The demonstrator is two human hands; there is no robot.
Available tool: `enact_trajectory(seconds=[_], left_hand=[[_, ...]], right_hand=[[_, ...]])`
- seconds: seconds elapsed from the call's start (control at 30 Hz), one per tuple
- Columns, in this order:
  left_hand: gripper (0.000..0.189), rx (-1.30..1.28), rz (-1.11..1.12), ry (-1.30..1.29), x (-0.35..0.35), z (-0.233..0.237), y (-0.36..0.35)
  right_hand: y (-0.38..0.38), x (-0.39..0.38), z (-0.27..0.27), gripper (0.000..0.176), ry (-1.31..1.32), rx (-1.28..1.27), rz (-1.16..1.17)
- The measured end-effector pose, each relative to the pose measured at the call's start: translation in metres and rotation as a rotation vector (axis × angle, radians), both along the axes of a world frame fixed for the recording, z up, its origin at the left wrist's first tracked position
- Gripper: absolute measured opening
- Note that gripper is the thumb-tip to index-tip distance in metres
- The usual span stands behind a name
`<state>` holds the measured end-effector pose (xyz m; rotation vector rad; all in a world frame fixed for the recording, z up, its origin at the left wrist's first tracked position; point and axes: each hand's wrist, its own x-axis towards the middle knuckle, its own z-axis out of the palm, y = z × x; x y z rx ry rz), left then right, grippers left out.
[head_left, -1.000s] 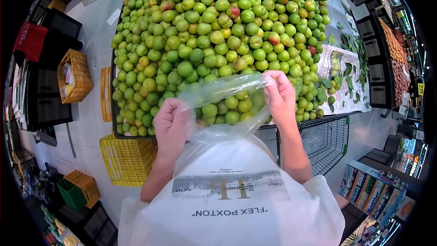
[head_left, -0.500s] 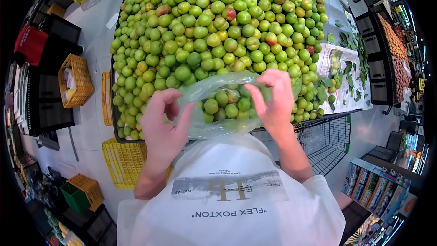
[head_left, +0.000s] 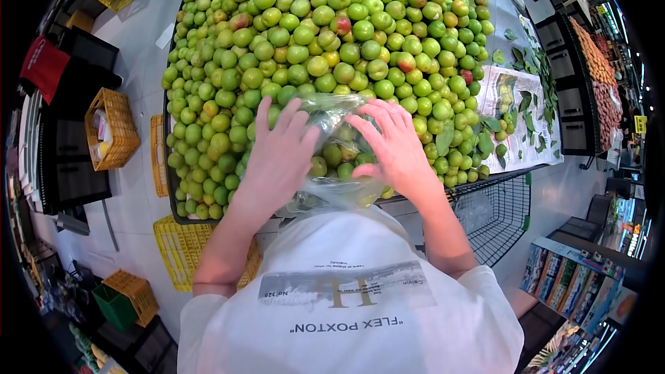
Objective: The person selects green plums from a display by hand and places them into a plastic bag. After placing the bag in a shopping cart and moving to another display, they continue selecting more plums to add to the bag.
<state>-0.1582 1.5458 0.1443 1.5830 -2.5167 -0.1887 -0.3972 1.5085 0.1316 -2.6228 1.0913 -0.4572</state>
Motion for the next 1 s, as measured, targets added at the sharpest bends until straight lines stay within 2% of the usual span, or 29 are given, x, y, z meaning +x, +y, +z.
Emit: enact_trajectory(seconds=[0.03, 0.1, 0.13, 0.17, 0.23, 0.3, 0.33, 0.4, 0.43, 0.57, 0.63, 0.67, 0.73, 0.77, 0.83, 0.9, 0.97, 1.0], left_hand=[[0.057, -0.002, -0.006, -0.002, 0.005, -0.003, 0.0], [0.058, 0.021, -0.023, 0.132, 0.012, -0.005, -0.002], [0.052, 0.03, -0.047, 0.282, 0.015, -0.002, -0.003], [0.052, 0.03, -0.047, 0.285, 0.015, 0.002, -0.006], [0.042, -0.063, -0.026, 0.457, 0.017, 0.008, -0.022], [0.038, -0.084, 0.022, 0.49, 0.014, -0.002, -0.052], [0.034, -0.107, 0.068, 0.524, 0.011, -0.008, -0.069], [0.033, -0.217, 0.068, 0.505, 0.002, -0.017, -0.098], [0.032, -0.322, 0.07, 0.481, 0.001, -0.021, -0.111], [0.033, -0.446, 0.026, 0.43, -0.001, -0.048, -0.15], [0.034, -0.415, 0.138, 0.202, 0.003, -0.05, -0.156], [0.034, -0.419, 0.138, 0.203, 0.005, -0.052, -0.158], [0.037, -0.349, 0.159, 0.246, 0.007, -0.054, -0.155], [0.037, -0.344, 0.157, 0.244, 0.006, -0.055, -0.156], [0.039, -0.361, 0.116, 0.171, 0.005, -0.053, -0.161], [0.039, -0.324, 0.13, 0.18, 0.006, -0.052, -0.167], [0.04, -0.286, 0.15, 0.19, 0.01, -0.053, -0.169], [0.041, -0.315, 0.124, 0.265, 0.014, -0.054, -0.169]], right_hand=[[-0.004, -0.003, -0.008, 0.088, 0.002, 0.07, -0.016], [-0.01, -0.006, -0.011, 0.081, -0.006, 0.041, -0.021], [-0.016, -0.009, -0.007, 0.075, -0.134, 0.052, -0.011], [-0.021, -0.013, -0.004, 0.068, -0.261, 0.067, 0.001], [-0.047, -0.019, -0.008, 0.049, -0.349, -0.156, -0.165], [-0.077, -0.024, -0.021, 0.039, -0.293, -0.243, -0.373], [-0.087, -0.026, -0.026, 0.039, -0.293, -0.249, -0.369], [-0.102, -0.029, -0.032, 0.036, -0.091, -0.394, -0.392], [-0.106, -0.028, -0.035, 0.036, -0.092, -0.401, -0.387], [-0.108, -0.029, -0.036, 0.035, 0.004, -0.409, -0.341], [-0.108, -0.03, -0.031, 0.031, -0.115, -0.338, -0.375], [-0.109, -0.028, -0.027, 0.031, -0.115, -0.342, -0.375], [-0.107, -0.02, -0.023, 0.031, -0.578, 0.065, -0.505], [-0.109, -0.016, -0.026, 0.031, -0.578, 0.07, -0.508], [-0.117, -0.005, -0.032, 0.031, -0.481, -0.048, -0.405], [-0.114, 0.01, -0.028, 0.034, -0.343, 0.018, -0.432], [-0.119, 0.015, -0.041, 0.037, -0.294, -0.228, -0.376], [-0.122, 0.015, -0.041, 0.037, -0.296, -0.229, -0.376]])
